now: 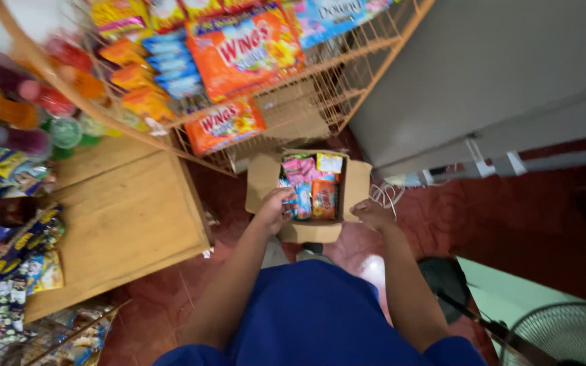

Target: The person organizes various snack items from a cardboard box onto a wooden table and a wire rack. They handle packets of chips, small cups of jelly, and other packaged goods, arranging them in neat rows on the shelves and the table surface.

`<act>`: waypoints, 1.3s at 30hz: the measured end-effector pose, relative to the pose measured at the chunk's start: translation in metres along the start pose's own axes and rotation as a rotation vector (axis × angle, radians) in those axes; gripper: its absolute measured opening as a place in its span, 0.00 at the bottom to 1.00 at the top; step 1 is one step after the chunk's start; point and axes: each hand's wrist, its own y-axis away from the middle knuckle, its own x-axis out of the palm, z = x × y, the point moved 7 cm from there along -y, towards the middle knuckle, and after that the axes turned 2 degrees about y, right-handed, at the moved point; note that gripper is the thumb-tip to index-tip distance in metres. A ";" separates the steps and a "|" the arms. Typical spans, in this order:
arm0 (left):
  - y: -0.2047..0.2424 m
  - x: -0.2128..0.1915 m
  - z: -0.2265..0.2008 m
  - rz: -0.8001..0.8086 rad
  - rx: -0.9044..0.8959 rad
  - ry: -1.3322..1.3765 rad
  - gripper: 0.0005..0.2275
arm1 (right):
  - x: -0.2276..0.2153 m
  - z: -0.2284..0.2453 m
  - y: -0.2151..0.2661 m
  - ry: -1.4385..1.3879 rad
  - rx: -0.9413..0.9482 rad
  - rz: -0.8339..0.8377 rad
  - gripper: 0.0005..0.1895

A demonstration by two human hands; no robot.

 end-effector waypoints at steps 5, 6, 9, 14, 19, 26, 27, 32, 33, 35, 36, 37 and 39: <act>-0.003 -0.002 0.035 -0.007 0.026 0.027 0.10 | 0.027 -0.068 -0.013 0.059 0.100 0.080 0.20; -0.005 -0.006 0.042 -0.009 0.042 0.033 0.10 | 0.037 -0.086 -0.022 0.113 0.082 0.111 0.19; 0.011 -0.006 0.046 -0.097 0.014 0.021 0.08 | 0.058 -0.106 -0.023 0.006 0.087 0.133 0.18; -0.002 -0.038 0.095 -0.128 -0.011 0.055 0.08 | 0.092 -0.111 -0.010 -0.126 0.100 0.199 0.16; 0.002 -0.022 0.113 -0.125 -0.080 0.014 0.09 | 0.106 -0.101 0.019 -0.202 0.139 0.190 0.13; -0.020 -0.028 0.137 -0.074 -0.113 -0.027 0.10 | 0.114 -0.074 0.081 -0.476 0.254 0.104 0.09; -0.020 -0.030 0.137 -0.075 -0.104 -0.010 0.10 | 0.115 -0.069 0.088 -0.502 0.288 0.102 0.09; -0.066 -0.076 0.165 -0.107 -0.136 0.020 0.09 | 0.113 -0.055 0.075 -0.525 0.166 0.073 0.07; -0.079 -0.093 0.191 -0.109 -0.162 0.023 0.08 | 0.114 -0.063 0.079 -0.521 0.189 0.063 0.07; -0.077 -0.107 0.212 -0.137 -0.174 0.032 0.08 | 0.126 -0.075 0.064 -0.582 0.162 0.072 0.07; -0.078 -0.114 0.218 -0.154 -0.173 0.026 0.07 | 0.130 -0.076 0.053 -0.655 0.122 0.069 0.06; -0.071 -0.111 0.210 -0.157 -0.160 0.028 0.07 | 0.137 -0.084 0.042 -0.652 0.108 0.075 0.06; -0.066 -0.105 0.193 -0.225 -0.163 -0.036 0.06 | 0.145 -0.098 0.010 -0.728 0.075 0.109 0.05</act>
